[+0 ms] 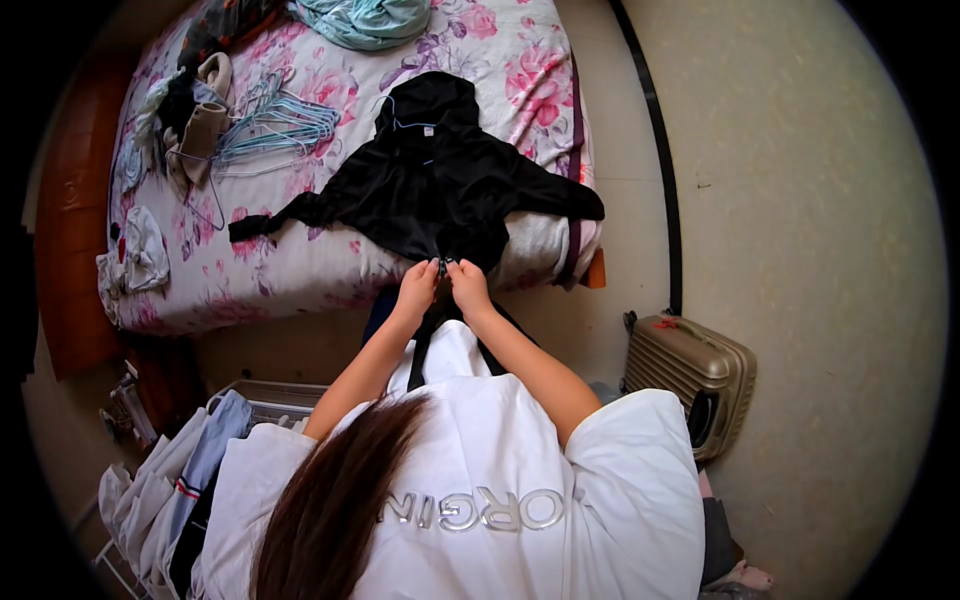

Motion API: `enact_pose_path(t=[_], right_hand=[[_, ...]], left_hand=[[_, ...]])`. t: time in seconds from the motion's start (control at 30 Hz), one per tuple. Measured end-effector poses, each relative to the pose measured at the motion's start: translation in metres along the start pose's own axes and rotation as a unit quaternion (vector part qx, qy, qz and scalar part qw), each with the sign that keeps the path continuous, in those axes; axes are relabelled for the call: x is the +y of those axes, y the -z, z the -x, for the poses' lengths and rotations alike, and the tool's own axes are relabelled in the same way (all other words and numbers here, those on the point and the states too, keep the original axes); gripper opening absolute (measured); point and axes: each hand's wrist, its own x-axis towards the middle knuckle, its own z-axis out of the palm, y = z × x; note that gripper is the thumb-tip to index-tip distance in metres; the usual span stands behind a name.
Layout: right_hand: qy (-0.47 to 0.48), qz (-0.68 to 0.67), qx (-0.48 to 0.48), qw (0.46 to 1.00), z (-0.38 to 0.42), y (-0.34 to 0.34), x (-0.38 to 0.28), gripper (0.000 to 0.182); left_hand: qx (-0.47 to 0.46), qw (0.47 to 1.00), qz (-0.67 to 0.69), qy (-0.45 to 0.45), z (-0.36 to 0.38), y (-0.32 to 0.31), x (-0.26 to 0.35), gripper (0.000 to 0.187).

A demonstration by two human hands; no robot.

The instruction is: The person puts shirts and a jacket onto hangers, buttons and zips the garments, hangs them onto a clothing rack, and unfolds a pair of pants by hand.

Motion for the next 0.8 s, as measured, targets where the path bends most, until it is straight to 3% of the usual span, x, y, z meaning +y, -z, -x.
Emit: enact_pose_path(t=[0.1, 0.17, 0.2, 0.27, 0.37, 0.4, 0.53, 0.63, 0.8], right_hand=[[0.025, 0.071, -0.030, 0.997, -0.001, 0.003, 0.005, 0.023], [0.002, 0.123, -0.079, 0.989, -0.001, 0.008, 0.000, 0.024], [0.049, 0.278, -0.077, 0.956, 0.005, 0.007, -0.014, 0.025], [0.136, 0.557, -0.065, 0.816, 0.027, -0.002, -0.056, 0.029], [0.265, 0.567, -0.103, 0.773, 0.040, -0.006, -0.083, 0.035], [0.318, 0.561, -0.159, 0.748, 0.039, -0.006, -0.082, 0.036], [0.340, 0.572, -0.260, 0.700, 0.038, -0.016, -0.067, 0.016], [0.343, 0.549, -0.313, 0.695, 0.037, -0.024, -0.062, 0.015], [0.318, 0.601, -0.323, 0.658, 0.046, -0.039, -0.075, 0.018]], left_hand=[[-0.005, 1.000, -0.003, -0.021, 0.007, 0.003, -0.006, 0.029], [0.005, 0.997, 0.067, 0.035, 0.021, 0.005, 0.001, 0.029], [0.010, 0.993, 0.101, 0.063, 0.027, 0.007, 0.009, 0.029], [0.007, 0.989, 0.128, 0.074, 0.032, 0.013, 0.013, 0.029], [0.007, 0.992, 0.105, 0.065, 0.038, 0.022, 0.016, 0.030], [-0.006, 0.993, 0.092, 0.080, 0.040, 0.024, 0.019, 0.030], [-0.031, 0.992, 0.059, 0.103, 0.053, 0.037, 0.020, 0.029], [-0.067, 0.988, 0.062, 0.126, 0.054, 0.056, 0.007, 0.030], [-0.069, 0.981, 0.097, 0.156, 0.067, 0.071, 0.017, 0.032]])
